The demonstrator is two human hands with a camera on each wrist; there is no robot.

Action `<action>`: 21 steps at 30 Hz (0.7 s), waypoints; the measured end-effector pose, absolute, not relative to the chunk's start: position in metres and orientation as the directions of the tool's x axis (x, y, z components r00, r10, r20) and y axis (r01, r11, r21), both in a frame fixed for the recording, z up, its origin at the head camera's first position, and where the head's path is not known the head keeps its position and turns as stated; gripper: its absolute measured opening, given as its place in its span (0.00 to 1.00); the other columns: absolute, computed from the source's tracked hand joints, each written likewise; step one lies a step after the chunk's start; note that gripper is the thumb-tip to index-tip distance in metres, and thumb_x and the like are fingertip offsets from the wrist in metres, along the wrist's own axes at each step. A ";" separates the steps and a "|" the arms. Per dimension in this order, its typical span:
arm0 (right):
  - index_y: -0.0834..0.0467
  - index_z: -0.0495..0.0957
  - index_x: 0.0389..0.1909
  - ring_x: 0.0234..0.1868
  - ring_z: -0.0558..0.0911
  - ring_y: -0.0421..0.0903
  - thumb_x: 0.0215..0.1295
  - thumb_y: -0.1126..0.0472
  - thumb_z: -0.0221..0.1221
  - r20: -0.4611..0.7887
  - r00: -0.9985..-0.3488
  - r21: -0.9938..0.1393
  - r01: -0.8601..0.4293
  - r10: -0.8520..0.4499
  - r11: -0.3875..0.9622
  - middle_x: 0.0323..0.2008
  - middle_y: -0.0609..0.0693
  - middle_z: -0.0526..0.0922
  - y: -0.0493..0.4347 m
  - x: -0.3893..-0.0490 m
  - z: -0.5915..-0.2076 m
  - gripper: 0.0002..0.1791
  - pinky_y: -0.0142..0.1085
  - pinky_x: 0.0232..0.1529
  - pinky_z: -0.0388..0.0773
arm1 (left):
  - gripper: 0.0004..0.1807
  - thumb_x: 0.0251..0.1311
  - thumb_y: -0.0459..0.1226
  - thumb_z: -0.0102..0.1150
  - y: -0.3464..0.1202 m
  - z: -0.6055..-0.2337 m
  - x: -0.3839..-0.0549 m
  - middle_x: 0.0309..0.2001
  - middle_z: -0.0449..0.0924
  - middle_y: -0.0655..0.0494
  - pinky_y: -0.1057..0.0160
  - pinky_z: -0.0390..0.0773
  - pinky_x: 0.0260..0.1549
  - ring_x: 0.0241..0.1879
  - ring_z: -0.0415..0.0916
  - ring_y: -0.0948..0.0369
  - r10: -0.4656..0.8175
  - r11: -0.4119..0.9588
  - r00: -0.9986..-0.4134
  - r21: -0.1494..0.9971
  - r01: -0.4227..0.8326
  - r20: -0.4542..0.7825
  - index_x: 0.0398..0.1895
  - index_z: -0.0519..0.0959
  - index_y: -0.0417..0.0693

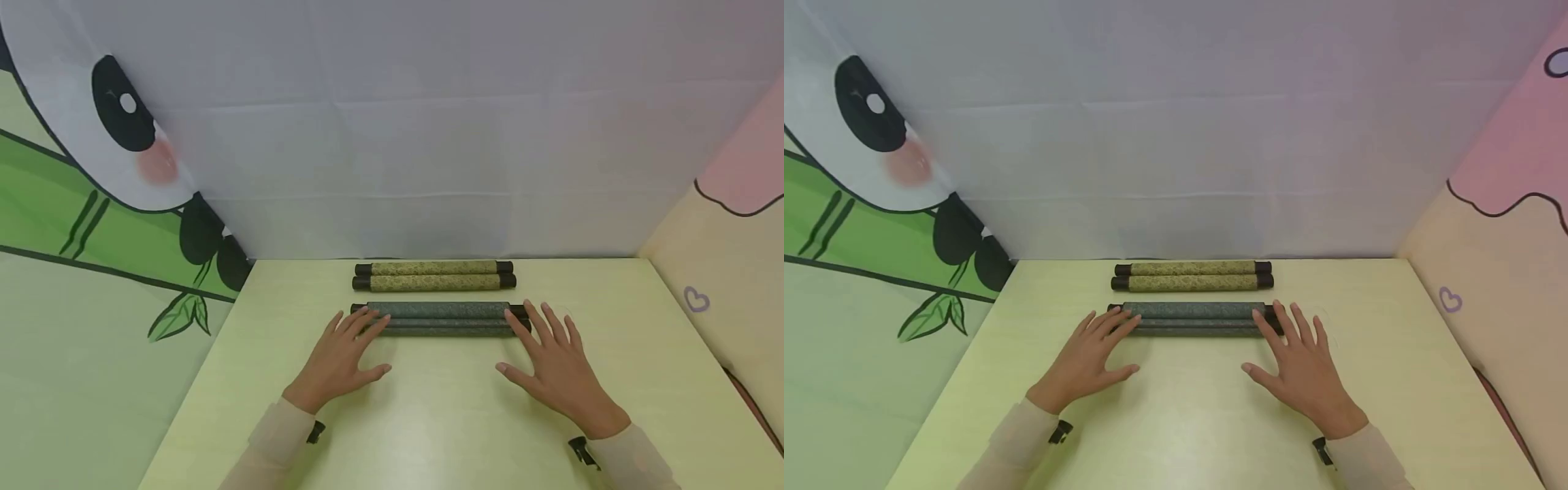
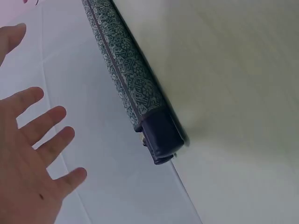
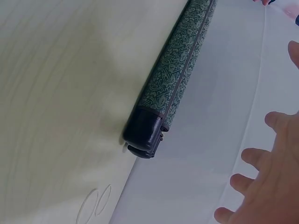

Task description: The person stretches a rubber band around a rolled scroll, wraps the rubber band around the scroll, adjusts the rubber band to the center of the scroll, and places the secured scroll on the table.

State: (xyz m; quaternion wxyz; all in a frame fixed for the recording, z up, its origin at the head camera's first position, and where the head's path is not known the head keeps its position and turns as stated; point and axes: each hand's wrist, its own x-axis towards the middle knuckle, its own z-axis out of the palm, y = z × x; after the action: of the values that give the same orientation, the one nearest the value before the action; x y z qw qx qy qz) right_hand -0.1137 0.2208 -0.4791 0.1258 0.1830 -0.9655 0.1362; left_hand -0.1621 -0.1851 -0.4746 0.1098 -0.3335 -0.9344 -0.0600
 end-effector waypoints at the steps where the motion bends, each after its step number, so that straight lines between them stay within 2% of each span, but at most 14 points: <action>1: 0.42 0.48 0.82 0.79 0.44 0.61 0.66 0.30 0.57 0.292 -0.902 -0.219 -0.387 -0.318 0.896 0.80 0.58 0.49 0.221 -0.113 -0.479 0.50 0.64 0.74 0.37 | 0.44 0.65 0.65 0.56 -0.183 -0.474 -0.164 0.73 0.65 0.49 0.38 0.53 0.72 0.75 0.57 0.49 0.619 0.757 -0.737 0.042 0.652 0.271 0.79 0.61 0.57; 4: 0.42 0.49 0.82 0.79 0.45 0.61 0.66 0.30 0.58 0.299 -0.899 -0.225 -0.392 -0.320 0.892 0.79 0.58 0.50 0.222 -0.112 -0.480 0.50 0.65 0.73 0.38 | 0.39 0.63 0.58 0.65 -0.178 -0.471 -0.171 0.67 0.73 0.49 0.40 0.61 0.70 0.69 0.67 0.49 0.632 0.719 -0.682 0.051 0.693 0.368 0.73 0.70 0.51; 8: 0.43 0.52 0.81 0.78 0.48 0.63 0.65 0.31 0.60 0.301 -0.899 -0.244 -0.395 -0.318 0.886 0.79 0.59 0.52 0.221 -0.108 -0.481 0.49 0.66 0.72 0.41 | 0.34 0.60 0.52 0.71 -0.167 -0.461 -0.182 0.61 0.78 0.48 0.44 0.66 0.68 0.63 0.74 0.50 0.625 0.684 -0.636 0.074 0.726 0.453 0.66 0.77 0.46; 13: 0.44 0.54 0.81 0.77 0.52 0.64 0.64 0.31 0.61 0.302 -0.902 -0.242 -0.385 -0.308 0.891 0.78 0.60 0.54 0.223 -0.100 -0.485 0.49 0.67 0.70 0.46 | 0.35 0.61 0.53 0.70 -0.150 -0.447 -0.201 0.63 0.76 0.48 0.47 0.69 0.66 0.62 0.74 0.49 0.655 0.661 -0.623 0.075 0.747 0.428 0.67 0.75 0.46; 17: 0.44 0.55 0.80 0.76 0.53 0.65 0.63 0.31 0.61 0.315 -0.896 -0.229 -0.392 -0.314 0.891 0.77 0.61 0.55 0.223 -0.099 -0.487 0.49 0.68 0.69 0.48 | 0.38 0.61 0.54 0.70 -0.140 -0.435 -0.215 0.65 0.74 0.46 0.44 0.72 0.63 0.63 0.73 0.48 0.679 0.652 -0.609 0.043 0.757 0.410 0.69 0.73 0.47; 21: 0.44 0.55 0.80 0.75 0.54 0.66 0.63 0.31 0.61 0.328 -0.891 -0.221 -0.396 -0.314 0.891 0.77 0.61 0.55 0.225 -0.097 -0.488 0.49 0.68 0.68 0.49 | 0.37 0.61 0.56 0.69 -0.131 -0.423 -0.229 0.67 0.73 0.46 0.44 0.66 0.68 0.66 0.71 0.49 0.694 0.658 -0.610 0.008 0.753 0.384 0.69 0.74 0.48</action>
State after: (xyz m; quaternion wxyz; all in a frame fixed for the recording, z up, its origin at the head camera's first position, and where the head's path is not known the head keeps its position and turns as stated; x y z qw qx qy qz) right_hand -0.0975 0.2247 -0.4880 0.1431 0.1847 -0.9618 0.1426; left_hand -0.2286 -0.1314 -0.4229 0.1768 -0.4050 -0.8931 -0.0844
